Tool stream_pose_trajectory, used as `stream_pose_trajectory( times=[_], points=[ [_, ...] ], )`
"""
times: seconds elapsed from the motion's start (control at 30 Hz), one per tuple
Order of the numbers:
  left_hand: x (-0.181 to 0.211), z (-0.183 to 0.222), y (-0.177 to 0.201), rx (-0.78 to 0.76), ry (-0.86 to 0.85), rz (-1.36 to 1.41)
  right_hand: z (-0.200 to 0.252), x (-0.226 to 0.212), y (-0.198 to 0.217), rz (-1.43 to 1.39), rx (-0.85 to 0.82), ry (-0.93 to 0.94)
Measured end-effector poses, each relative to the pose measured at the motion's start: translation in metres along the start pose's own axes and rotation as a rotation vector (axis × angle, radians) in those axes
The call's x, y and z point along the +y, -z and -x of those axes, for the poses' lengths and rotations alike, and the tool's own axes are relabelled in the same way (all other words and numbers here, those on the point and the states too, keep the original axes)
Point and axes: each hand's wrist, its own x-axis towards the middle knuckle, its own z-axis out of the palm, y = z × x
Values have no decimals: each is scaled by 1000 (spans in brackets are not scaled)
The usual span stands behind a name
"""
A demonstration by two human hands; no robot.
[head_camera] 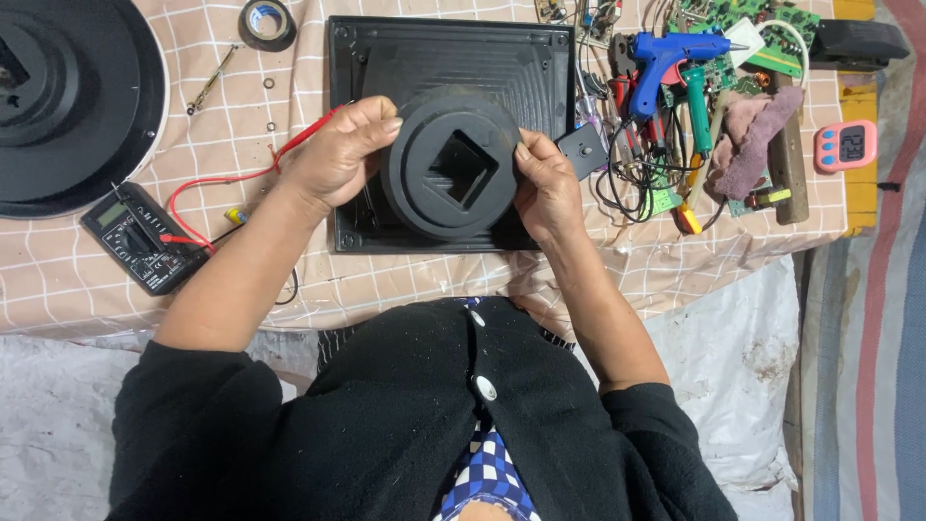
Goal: Inspecting a plastic housing and using a digital multimeter to test the electrical terminals of a component on a repair bench.
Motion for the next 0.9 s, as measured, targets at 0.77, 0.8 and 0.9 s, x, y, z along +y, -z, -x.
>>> stream_pose_trajectory(
  times=[0.77, 0.8, 0.9],
  points=[
    [46, 54, 60, 187, -200, 161, -45, 19, -101, 97, -161, -145],
    [50, 58, 62, 183, -202, 205, -48, 20, -106, 100, -165, -152],
    [51, 68, 73, 240, -191, 265, -52, 22, -128, 132, -164, -175]
  ],
)
